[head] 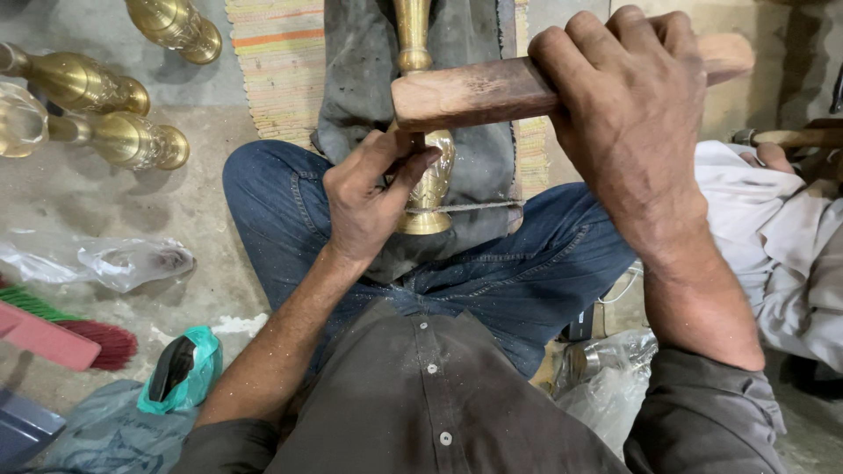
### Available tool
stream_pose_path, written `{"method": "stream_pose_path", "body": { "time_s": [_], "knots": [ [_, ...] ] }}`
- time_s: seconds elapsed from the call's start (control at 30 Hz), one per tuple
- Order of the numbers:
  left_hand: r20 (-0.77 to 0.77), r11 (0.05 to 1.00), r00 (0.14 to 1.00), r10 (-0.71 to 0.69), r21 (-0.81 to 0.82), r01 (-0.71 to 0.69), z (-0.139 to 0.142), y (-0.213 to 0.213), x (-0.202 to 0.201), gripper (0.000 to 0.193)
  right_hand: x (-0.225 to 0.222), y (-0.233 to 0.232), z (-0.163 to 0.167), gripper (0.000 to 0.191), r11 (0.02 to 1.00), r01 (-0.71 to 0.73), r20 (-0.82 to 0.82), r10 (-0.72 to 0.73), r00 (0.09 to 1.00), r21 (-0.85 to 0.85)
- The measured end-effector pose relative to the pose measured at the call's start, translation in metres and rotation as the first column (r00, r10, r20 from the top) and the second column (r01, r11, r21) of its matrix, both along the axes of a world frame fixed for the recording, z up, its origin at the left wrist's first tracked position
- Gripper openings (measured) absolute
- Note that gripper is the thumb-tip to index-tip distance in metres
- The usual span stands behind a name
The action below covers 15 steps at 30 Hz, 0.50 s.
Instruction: The person sits cross-legged on the floor with a brass vase held against their lap by a cord. They hold a chisel against the vase surface and repeatedly strike it with a wooden mallet to carve decorative patterns, repositioning the chisel around the vase body, then adjust the cord and continue working.
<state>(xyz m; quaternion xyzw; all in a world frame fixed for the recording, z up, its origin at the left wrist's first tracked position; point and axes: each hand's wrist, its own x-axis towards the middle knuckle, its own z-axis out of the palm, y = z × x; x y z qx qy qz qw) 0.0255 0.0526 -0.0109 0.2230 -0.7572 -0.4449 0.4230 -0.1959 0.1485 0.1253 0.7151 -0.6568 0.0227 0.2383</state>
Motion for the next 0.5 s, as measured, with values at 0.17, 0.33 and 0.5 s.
{"method": "stream_pose_path", "body": {
  "time_s": [0.17,0.33,0.5],
  "knots": [
    [-0.003,1.000,1.000,0.011,0.007,-0.011,0.0031,0.0005,0.0016,0.032,-0.0038,0.0048,0.0010,0.027,0.998,-0.005,0.156,-0.005,0.988,0.061],
    [0.025,1.000,0.999,0.022,0.019,-0.022,0.0038,0.0003,-0.0006,0.032,-0.0040,0.0060,-0.0013,0.031,0.999,0.021,0.113,-0.024,0.993,0.029],
    [0.027,0.999,0.999,0.038,0.027,-0.038,0.0033,0.0011,-0.0009,0.031,-0.0066,0.0073,-0.0040,0.031,1.000,0.008,0.146,-0.010,0.989,0.017]
  ]
}}
